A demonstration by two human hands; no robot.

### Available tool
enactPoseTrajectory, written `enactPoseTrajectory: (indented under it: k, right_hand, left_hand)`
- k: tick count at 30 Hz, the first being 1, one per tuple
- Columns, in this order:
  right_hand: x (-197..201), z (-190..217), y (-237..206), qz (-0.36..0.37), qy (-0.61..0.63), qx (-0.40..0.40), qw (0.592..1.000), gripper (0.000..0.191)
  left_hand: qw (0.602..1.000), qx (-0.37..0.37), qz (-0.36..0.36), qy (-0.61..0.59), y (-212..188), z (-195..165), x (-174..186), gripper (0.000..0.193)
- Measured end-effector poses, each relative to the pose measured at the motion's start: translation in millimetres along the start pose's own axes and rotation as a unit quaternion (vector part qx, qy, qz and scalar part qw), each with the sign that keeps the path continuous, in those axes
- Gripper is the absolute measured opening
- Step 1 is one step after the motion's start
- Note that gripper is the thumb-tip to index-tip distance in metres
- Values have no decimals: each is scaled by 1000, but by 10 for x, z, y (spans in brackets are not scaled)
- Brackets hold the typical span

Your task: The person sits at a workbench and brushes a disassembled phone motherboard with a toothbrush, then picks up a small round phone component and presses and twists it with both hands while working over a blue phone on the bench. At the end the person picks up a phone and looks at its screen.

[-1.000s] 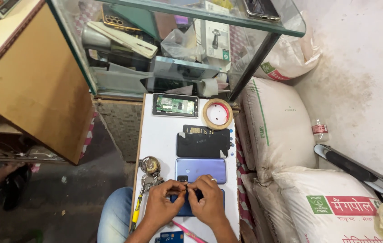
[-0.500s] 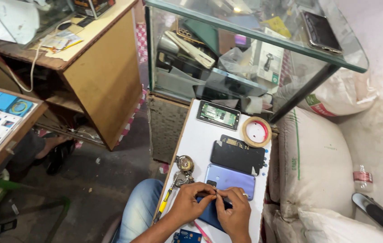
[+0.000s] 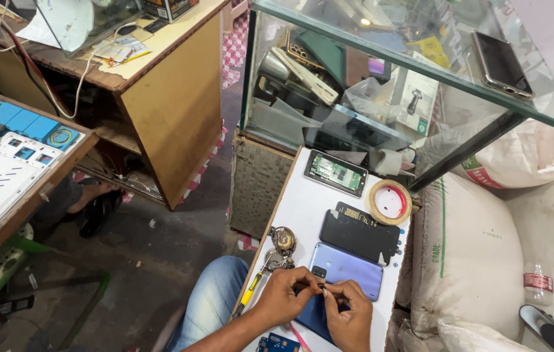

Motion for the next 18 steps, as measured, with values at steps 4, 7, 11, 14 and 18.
enactPoseTrajectory:
  k: [4,7,11,14,18]
  right_hand:
    - [-33,-226,72,61,87,-34,994,4]
    - [-57,-393,99,92,121,-80,985,5]
    - [-63,-525,125,112,144,-128,975,5]
    - [-51,-566,145,113,150,-158,969,5]
    - [-31,-562,137,116,129,-164,971,6]
  left_hand:
    - [1000,-22,14,-4,-17,14,5,3]
    - [1000,-17,20,5,-34,34,-2,2]
    - [1000,-16,23,9,-36,35,-2,2]
    - [999,-19,25,4,-19,20,-1,1]
    - [999,-11,37,16,-20,-3,1,2]
Point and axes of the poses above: each hand's wrist, its own y-axis towards the middle knuckle, its own x-axis out of the back of the hand, z = x × y, the point moved 6 cm from there along y, towards the middle knuckle, and after that the axes turned 15 degrees about -x, right-handed, at the moved point
